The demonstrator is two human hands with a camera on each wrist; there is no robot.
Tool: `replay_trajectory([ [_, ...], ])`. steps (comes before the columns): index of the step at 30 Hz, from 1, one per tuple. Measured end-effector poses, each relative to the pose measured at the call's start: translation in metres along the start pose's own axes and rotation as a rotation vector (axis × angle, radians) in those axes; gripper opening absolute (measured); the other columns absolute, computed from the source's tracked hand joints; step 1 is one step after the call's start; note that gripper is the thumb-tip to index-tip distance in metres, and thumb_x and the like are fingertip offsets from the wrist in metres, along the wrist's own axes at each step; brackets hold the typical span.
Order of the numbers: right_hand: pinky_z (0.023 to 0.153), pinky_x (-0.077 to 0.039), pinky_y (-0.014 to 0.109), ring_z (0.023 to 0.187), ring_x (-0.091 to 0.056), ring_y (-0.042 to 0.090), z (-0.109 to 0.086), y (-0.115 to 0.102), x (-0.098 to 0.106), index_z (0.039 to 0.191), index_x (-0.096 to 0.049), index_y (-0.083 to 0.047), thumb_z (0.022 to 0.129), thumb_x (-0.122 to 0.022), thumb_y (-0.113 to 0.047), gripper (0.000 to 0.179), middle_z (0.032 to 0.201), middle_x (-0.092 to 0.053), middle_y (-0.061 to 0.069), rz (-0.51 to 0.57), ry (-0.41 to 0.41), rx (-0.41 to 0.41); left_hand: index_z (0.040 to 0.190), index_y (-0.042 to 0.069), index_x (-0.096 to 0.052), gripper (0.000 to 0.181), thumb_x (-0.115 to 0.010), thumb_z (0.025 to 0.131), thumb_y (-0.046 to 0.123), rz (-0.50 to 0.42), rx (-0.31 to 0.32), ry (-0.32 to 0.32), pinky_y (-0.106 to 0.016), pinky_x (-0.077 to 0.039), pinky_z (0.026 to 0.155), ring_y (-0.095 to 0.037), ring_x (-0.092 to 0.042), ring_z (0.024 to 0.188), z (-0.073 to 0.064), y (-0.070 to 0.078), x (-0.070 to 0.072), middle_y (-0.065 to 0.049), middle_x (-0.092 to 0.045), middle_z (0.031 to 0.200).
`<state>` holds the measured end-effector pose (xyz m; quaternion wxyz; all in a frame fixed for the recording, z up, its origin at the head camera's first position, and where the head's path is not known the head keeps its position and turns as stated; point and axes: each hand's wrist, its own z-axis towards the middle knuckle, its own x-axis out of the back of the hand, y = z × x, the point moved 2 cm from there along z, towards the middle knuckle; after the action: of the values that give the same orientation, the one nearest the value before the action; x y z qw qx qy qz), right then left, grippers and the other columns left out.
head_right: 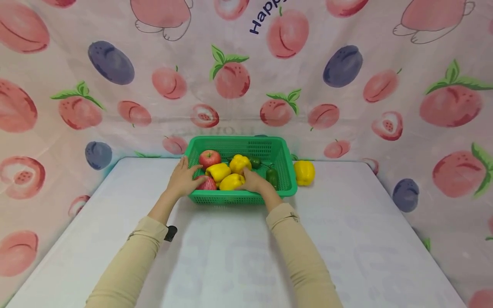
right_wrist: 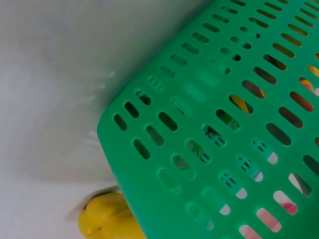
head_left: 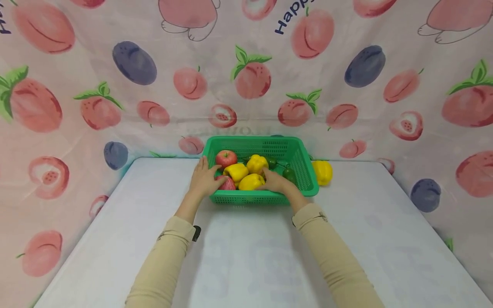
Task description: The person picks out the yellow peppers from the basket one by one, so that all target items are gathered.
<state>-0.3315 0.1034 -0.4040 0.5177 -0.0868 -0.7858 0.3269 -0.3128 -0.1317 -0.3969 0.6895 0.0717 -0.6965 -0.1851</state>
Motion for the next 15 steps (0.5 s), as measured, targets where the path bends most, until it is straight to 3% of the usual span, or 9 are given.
replay_trajectory([
  [6,0.089,-0.048,0.041,0.101,-0.057,0.028,-0.0014,-0.0032,0.0016,0.125,-0.043,0.001,0.085,-0.070,-0.026,0.056,0.121,-0.057,0.021,-0.056,0.068,0.056,0.140,0.008,-0.044,0.063,-0.048,0.093,0.049,-0.001,-0.003,0.009,-0.050,-0.008,0.119,-0.042,-0.001,0.145,-0.0012,0.0008,0.0005,-0.033,-0.004,0.153],
  [15,0.098,-0.046,0.045,0.116,-0.053,0.032,-0.0058,-0.0085,0.0028,0.133,-0.040,0.000,0.078,-0.077,-0.028,0.072,0.133,-0.051,0.019,-0.005,0.232,0.084,0.141,0.008,-0.043,0.063,-0.048,0.093,0.049,-0.011,0.002,0.005,-0.052,-0.007,0.119,-0.042,0.001,0.145,0.0008,-0.0011,-0.0006,-0.032,-0.001,0.154],
])
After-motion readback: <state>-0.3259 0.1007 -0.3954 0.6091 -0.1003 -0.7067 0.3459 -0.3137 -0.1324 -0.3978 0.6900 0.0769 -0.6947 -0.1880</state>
